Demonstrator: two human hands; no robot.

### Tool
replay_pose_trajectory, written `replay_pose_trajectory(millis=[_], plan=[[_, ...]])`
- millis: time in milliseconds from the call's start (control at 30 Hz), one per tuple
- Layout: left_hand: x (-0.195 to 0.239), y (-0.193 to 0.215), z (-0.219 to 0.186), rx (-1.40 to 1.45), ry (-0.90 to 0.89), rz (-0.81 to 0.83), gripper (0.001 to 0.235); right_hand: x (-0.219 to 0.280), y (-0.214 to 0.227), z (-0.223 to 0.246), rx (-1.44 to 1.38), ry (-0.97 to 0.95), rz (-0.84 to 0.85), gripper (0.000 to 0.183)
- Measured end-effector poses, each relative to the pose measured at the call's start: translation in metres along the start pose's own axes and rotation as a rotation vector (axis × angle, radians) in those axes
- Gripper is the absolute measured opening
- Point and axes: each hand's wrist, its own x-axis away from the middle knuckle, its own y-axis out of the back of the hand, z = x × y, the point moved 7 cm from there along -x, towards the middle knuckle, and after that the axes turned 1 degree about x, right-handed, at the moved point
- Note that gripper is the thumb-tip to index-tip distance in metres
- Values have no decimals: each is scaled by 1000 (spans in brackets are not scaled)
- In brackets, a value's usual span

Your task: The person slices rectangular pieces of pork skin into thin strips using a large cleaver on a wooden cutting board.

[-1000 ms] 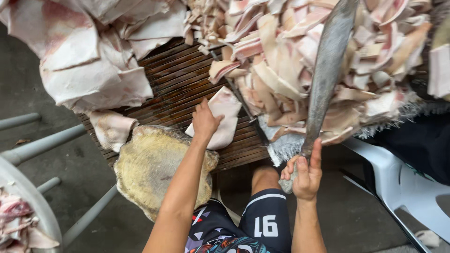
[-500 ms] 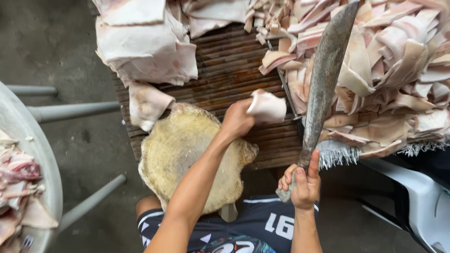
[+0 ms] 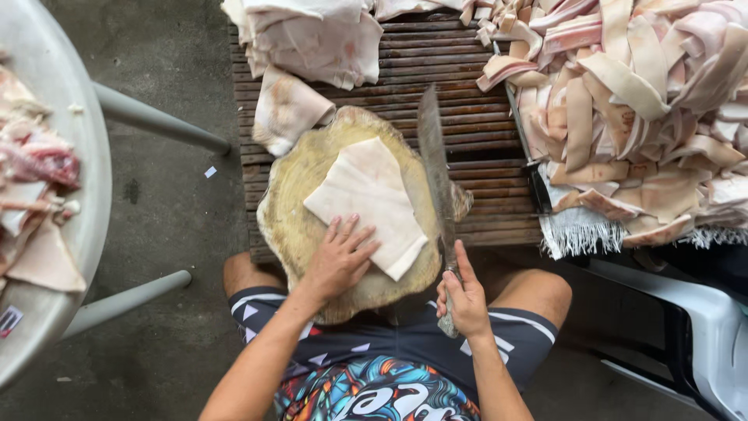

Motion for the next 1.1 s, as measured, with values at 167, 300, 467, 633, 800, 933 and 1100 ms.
replay_pose_trajectory(millis=[167, 300, 467, 633, 800, 933, 1100], plan=[[-14, -38, -23, -280, 36, -74, 70, 19, -1, -19, 58, -6, -15, 68], [-54, -21, -22, -210, 171, -113, 46, 15, 3, -30, -156, -87, 37, 68], [-61, 44, -13, 634, 525, -424, 36, 19, 9, -46, -263, -128, 73, 65], [-17, 95, -7, 1539, 486, -935, 40, 16, 7, -40, -365, -141, 145, 66], [55, 33, 1, 1810, 547, -973, 58, 11, 10, -39, -386, -150, 177, 67], [96, -6, 48, 1913, 744, -802, 48, 15, 15, -43, -412, -148, 187, 69], [81, -2, 91, 1398, 963, -331, 35, 15, 6, -28, -221, -123, 122, 70]])
